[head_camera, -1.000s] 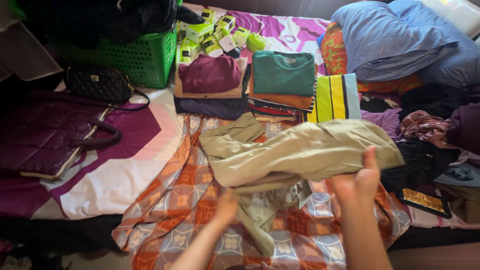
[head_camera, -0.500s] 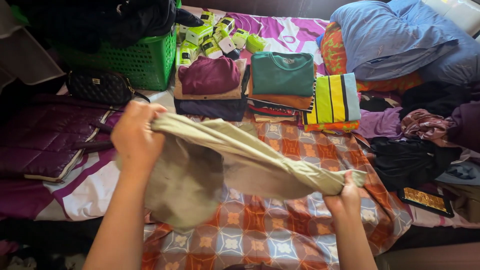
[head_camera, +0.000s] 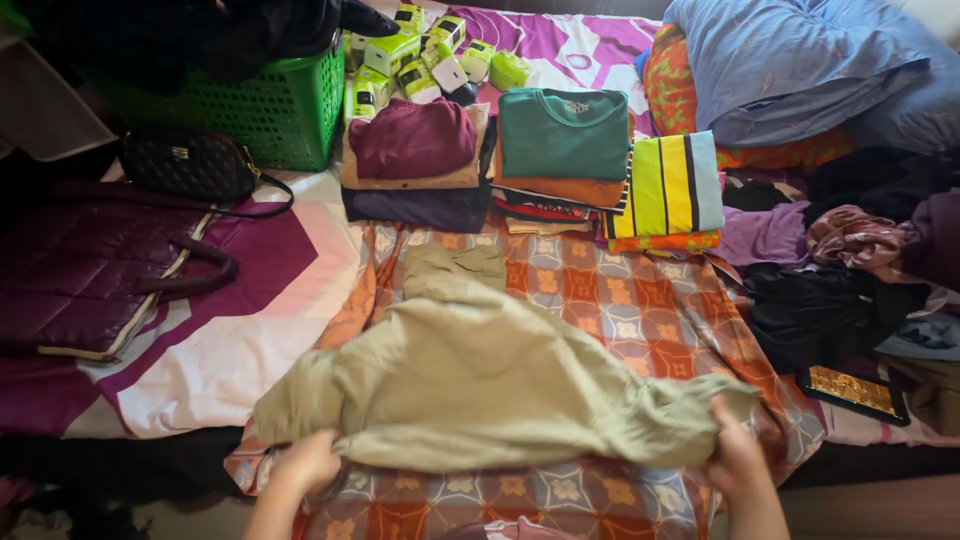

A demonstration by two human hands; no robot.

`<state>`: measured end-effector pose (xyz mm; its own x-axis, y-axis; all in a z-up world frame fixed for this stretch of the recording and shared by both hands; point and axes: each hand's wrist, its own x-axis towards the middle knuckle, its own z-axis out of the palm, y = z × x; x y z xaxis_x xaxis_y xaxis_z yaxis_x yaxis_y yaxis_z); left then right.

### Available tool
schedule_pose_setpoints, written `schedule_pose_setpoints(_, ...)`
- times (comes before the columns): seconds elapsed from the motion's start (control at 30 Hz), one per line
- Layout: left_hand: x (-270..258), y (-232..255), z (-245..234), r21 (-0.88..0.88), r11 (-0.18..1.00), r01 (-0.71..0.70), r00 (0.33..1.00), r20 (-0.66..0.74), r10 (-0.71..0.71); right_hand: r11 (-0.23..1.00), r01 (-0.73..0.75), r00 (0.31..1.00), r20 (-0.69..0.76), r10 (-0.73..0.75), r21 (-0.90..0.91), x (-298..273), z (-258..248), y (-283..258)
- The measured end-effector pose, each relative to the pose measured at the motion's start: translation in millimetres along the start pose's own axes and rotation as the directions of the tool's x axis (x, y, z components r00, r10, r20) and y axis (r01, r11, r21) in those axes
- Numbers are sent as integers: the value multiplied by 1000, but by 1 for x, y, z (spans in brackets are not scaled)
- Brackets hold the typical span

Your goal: The person folds a maroon shirt, a pair of beige pants, and a black garment by hand on a bed, placing each item onto a stack of folded clothes.

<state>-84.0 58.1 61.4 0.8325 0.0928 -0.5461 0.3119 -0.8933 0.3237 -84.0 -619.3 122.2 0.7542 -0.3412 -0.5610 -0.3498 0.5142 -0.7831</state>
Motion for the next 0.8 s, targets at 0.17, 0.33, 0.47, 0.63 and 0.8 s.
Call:
schedule_pose_setpoints(0.17, 39, 11, -18, -449, 889, 87, 975, 222, 17, 966, -233, 963, 163, 214, 112, 0, 16, 11)
schedule_pose_setpoints(0.33, 53, 144, -163, -978, 165, -124, 985, -101, 142, 857, 171, 886, 305, -349, 486, 38, 109, -97)
schedule_pose_setpoints(0.47, 5, 264, -310, -546, -306, -780, 461, -832, 309, 628, 188, 448, 504, -739, 755, -12, 164, -228)
schedule_pose_setpoints(0.63, -93, 268, -377, 185, 31, -982, -155, -891, 426, 454, 457, 260, 373, -891, 765, -84, 169, -279)
schedule_pose_setpoints(0.8, -93, 208, -319, 184, 482, -857, 24, -919, 392, 492, 623, 357, 338, -871, 608, -82, 93, -229)
